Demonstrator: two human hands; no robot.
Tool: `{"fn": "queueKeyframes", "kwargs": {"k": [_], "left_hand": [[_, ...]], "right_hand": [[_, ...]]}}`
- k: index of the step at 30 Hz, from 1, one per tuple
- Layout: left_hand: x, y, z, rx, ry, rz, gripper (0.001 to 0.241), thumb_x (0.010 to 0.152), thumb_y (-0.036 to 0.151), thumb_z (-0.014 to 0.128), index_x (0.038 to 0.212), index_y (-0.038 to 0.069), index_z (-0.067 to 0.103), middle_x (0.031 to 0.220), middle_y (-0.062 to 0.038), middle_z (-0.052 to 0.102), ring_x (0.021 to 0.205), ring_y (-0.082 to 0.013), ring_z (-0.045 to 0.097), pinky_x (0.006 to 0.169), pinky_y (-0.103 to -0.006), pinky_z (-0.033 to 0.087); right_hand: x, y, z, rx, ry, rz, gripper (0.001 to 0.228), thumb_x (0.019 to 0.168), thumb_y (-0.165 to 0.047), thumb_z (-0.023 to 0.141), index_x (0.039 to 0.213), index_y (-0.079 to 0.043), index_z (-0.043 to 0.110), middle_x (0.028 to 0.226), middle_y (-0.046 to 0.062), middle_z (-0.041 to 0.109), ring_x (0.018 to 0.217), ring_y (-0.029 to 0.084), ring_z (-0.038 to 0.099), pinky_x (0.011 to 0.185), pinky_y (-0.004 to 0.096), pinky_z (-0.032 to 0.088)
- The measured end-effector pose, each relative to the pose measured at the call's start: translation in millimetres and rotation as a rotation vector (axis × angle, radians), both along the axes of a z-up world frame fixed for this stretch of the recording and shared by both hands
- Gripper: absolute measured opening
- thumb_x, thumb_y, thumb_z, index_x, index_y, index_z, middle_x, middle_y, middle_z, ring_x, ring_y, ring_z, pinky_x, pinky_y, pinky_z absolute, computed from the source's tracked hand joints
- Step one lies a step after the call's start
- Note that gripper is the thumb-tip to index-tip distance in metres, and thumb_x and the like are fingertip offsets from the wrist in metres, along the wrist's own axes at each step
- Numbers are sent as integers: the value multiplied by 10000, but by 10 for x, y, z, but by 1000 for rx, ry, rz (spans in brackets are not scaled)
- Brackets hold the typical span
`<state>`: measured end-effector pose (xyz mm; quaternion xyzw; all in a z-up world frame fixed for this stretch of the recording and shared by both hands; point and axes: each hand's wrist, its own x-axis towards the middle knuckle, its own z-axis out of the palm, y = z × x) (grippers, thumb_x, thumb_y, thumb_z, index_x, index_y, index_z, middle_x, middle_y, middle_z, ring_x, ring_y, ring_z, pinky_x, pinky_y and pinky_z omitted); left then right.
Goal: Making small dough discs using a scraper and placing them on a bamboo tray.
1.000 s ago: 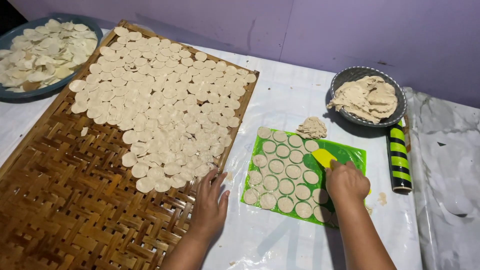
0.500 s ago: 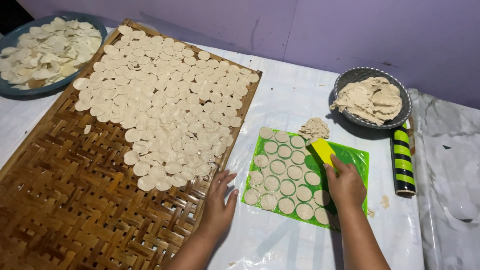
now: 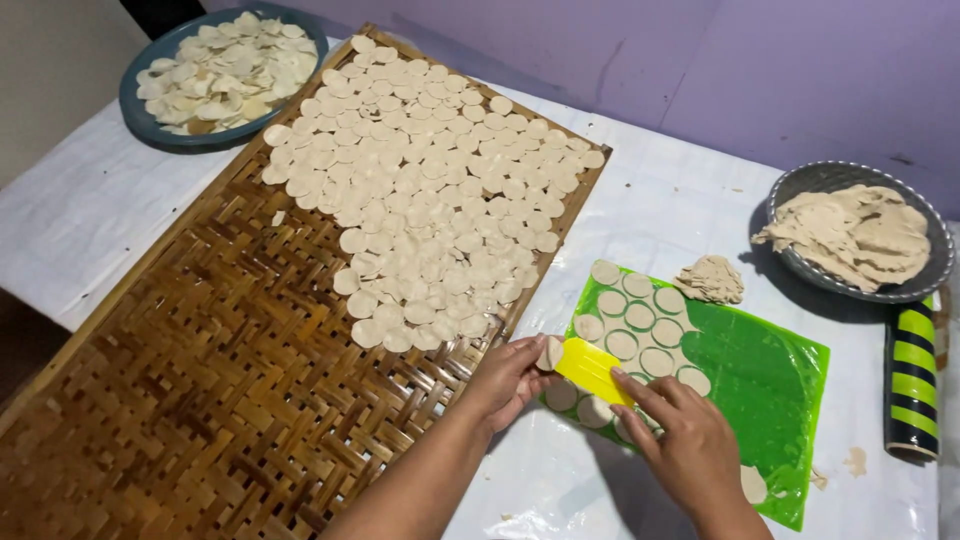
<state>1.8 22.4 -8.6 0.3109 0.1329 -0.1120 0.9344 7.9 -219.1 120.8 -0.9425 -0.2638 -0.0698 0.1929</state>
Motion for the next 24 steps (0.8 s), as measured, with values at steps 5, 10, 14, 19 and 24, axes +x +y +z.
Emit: {"fn": "queueKeyframes", "kwargs": {"k": [5,10,14,19,24], "left_hand": [[-60,16,105,453,21,122,242,1017,209,645,1166,45,740,1045,-61,756,853,-101,687,764,-252,581],[-192,243,207,735,44,214,196,989,198,667,1108,102,790,1035,8,762,831,-51,642,729,-230,546],[-457,652,503,942,60,398,232,989,158,648,1190,114,756,1091,-25,777,893,-90,686,775,-236,574],[-781,1219,797,1427,245,488,260,983,131,591,1213,149,712,1387,-13,607,1067,-149,673,868,-274,607],[-872,1699,594,1659,212,575,454,930,-86,488,1208,168,743,1461,-76,538,1329,-272,560,1054,-383,539]], "right_hand": [[-120,200,123,-136,-13,-39,450,831,-379,728,1278,-331,744,883,13,692,773,233,691,698,390,543],[-148,244,-7,-175,5,-85,387,842,-403,720,1216,-308,745,897,20,701,807,240,704,702,397,561],[-101,133,-178,-237,132,-179,411,862,-448,698,1266,-377,719,933,8,711,845,214,734,766,387,591],[57,-99,-581,-306,242,-242,497,849,-503,696,1340,-428,671,996,25,723,930,198,754,835,380,611],[157,-247,-820,-269,441,-269,554,860,-496,712,1401,-403,630,1093,75,725,928,204,794,893,377,618]]}}
